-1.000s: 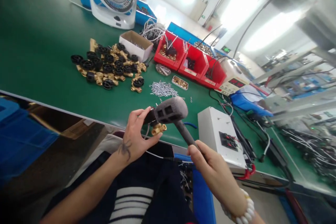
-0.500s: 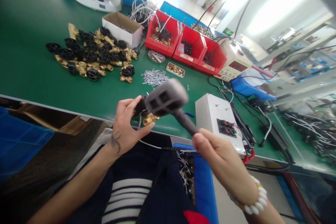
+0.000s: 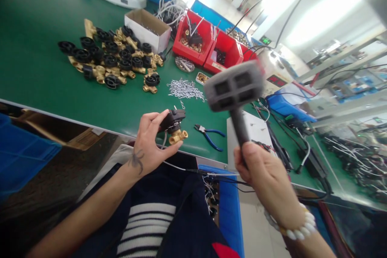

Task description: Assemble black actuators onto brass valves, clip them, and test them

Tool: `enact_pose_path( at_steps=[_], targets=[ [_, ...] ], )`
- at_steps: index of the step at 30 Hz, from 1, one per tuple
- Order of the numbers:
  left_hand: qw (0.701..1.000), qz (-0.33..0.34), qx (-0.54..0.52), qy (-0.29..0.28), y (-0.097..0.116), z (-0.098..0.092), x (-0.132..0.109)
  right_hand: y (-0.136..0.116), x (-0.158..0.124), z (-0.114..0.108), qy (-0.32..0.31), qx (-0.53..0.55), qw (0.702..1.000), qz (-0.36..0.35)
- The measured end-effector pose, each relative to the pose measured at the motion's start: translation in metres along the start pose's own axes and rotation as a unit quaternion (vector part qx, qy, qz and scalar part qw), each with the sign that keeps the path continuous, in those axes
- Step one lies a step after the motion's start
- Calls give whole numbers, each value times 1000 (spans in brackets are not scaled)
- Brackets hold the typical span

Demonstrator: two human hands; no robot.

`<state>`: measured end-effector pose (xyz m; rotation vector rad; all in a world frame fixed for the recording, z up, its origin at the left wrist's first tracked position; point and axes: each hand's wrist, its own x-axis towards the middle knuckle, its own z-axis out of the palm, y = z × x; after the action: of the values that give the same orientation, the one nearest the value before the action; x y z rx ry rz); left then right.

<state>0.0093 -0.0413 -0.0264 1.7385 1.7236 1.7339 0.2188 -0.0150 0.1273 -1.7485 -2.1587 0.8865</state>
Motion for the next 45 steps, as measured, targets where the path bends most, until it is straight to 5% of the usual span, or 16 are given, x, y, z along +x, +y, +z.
enact_pose_path(
  at_steps=[3,8,13,16,18,22,27,32,36,41,45],
  targets=[
    [1000,-4,-11,-2,0,0,0,0,3,0,-95,-58,994,5],
    [1000,5,-7,-5,-1,-1,0,-2,1,-3,30,24,999,15],
    [999,35,4,5,-2,-1,3,-1,1,3,-116,-65,991,-3],
    [1000,23,3,-1,-2,-1,4,0,2,1,-4,-8,1000,-2],
    [1000,9,-3,-4,-2,-1,4,2,3,0,14,6,1000,6],
    [1000,26,-2,8,-3,-1,4,2,5,2,-127,-69,989,12],
    [1000,8,-2,-4,-4,-1,4,-3,5,-2,-11,7,1000,18],
    [1000,10,-16,1,-4,-1,5,0,8,3,-120,-71,990,6],
    [1000,16,-12,-1,-4,-2,6,1,9,2,-21,3,1000,-11],
    [998,-11,-66,-14,-3,-2,9,2,15,9,-109,-73,991,-28],
    [996,-18,-92,-6,-2,-1,8,-9,30,19,-12,-14,996,-93]
  ],
)
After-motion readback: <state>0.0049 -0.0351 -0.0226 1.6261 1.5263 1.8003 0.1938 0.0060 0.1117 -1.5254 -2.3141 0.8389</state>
